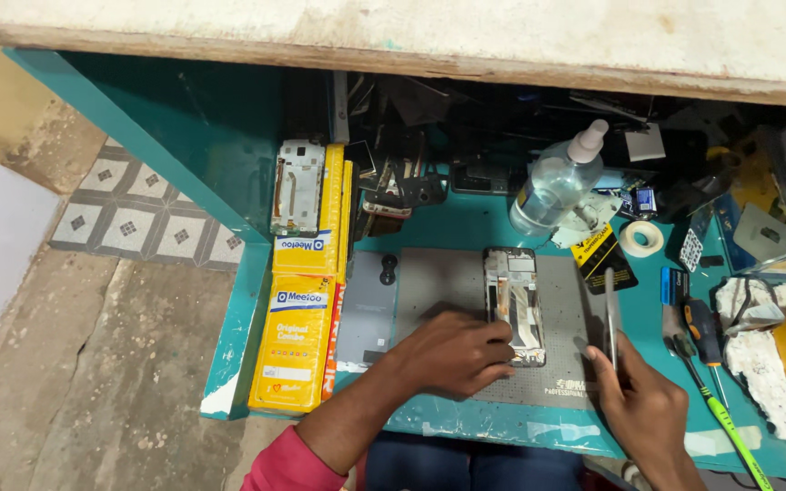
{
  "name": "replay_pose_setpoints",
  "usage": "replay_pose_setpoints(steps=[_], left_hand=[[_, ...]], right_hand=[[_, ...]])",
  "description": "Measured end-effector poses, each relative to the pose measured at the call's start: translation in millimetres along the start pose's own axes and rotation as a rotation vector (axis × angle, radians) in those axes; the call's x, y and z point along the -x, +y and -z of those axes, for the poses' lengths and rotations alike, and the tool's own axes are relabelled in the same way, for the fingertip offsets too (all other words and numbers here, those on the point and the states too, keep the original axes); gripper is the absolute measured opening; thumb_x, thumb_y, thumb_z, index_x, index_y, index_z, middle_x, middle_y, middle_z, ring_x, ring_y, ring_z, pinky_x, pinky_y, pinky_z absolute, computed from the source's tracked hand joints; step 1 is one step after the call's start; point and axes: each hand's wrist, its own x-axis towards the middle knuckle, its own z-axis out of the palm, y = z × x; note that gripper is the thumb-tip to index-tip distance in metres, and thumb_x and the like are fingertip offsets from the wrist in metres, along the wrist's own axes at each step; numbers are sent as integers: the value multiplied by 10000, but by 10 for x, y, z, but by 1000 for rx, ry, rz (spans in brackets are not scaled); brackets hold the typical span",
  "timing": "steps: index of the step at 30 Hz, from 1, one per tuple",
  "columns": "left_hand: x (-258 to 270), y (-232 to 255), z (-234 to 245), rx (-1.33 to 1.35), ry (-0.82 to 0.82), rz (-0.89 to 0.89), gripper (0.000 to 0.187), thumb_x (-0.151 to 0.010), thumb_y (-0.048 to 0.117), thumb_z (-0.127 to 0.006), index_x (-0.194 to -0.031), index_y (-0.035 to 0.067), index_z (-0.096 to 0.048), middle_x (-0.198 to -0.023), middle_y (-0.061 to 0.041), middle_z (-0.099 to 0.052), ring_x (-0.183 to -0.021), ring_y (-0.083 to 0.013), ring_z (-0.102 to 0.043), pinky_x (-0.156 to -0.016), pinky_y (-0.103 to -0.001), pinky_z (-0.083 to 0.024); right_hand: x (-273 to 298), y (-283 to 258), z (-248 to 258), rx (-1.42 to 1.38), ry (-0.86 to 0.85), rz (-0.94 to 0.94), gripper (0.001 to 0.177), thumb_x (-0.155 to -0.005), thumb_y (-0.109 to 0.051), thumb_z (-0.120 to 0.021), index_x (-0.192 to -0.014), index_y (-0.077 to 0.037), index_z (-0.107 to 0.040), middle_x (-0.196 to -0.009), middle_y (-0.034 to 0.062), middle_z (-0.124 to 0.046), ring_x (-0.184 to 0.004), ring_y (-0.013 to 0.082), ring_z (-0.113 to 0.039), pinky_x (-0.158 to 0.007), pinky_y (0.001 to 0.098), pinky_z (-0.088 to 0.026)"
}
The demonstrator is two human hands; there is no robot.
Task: The person uses tweezers to manipulate small components on a disassembled mobile phone placed on a workbench. The hands carefully adjust and reposition internal parts while the phone remains open on the table.
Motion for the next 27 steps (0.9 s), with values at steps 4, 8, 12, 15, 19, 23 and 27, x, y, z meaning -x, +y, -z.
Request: replay_pose_setpoints(steps=[4, 8, 12, 15, 19, 23, 27], left_hand=[[1, -18, -5, -17, -23, -1, 205, -982, 294, -664, -925, 103, -711, -977, -72, -624, -804, -291, -699, -733, -454, -538], [24, -12, -5, 3, -25, 50, 211, -981, 297, -654, -941, 100, -719, -1016, -75, -634, -788, -299, -698, -723, -459, -536], [11, -30, -12, -8, -50, 53, 216, -975, 302, -658, -928, 101, -721, -1026, -79, -636, -791, -304, -701, -727, -462, -538], [12, -27, -12, -3, -33, 34, 210, -971, 297, -660, -926, 100, -719, -1033, -81, -638, -809, -303, -702, -730, -461, -537], [5, -24, -8, 7, -43, 69, 227, -961, 303, -682, -896, 87, -707, -988, -78, -640, -819, -297, -705, -732, -463, -536], [2, -37, -22, 30, 5, 47, 203, -949, 280, -695, -914, 81, -705, -1000, -75, -644, -819, -288, -704, -725, -454, -536], [12, -55, -40, 22, 7, 46, 181, -942, 265, -706, -924, 85, -707, -994, -65, -646, -826, -278, -707, -717, -443, -539]], right_hand=[[-12, -35, 6, 71, -19, 48, 390, -882, -223, -806, -1243, -83, -759, -617, 105, -646, -456, 172, -565, -483, 353, -445], [-30, -38, 47, 47, 66, 170, 214, -900, -231, -804, -1056, -90, -762, -816, 80, -724, -574, 178, -626, -477, 304, -458], [-54, -63, 107, 88, 42, 125, 177, -899, -219, -817, -996, -78, -775, -819, 61, -720, -573, 192, -624, -475, 307, -452], [-86, -78, 140, 120, 41, 91, 161, -915, -233, -812, -989, -93, -784, -818, 42, -715, -559, 192, -616, -473, 312, -440], [-76, -98, 138, 169, 35, 3, 127, -949, -257, -799, -968, -132, -804, -827, 8, -716, -558, 184, -616, -474, 316, -433], [-62, -83, 118, 191, 72, -7, 118, -974, -270, -804, -966, -153, -803, -846, -9, -711, -559, 167, -624, -502, 313, -444], [-38, -78, 115, 201, 70, -26, 89, -978, -248, -804, -1028, -177, -825, -858, -21, -710, -546, 153, -608, -490, 309, -429]])
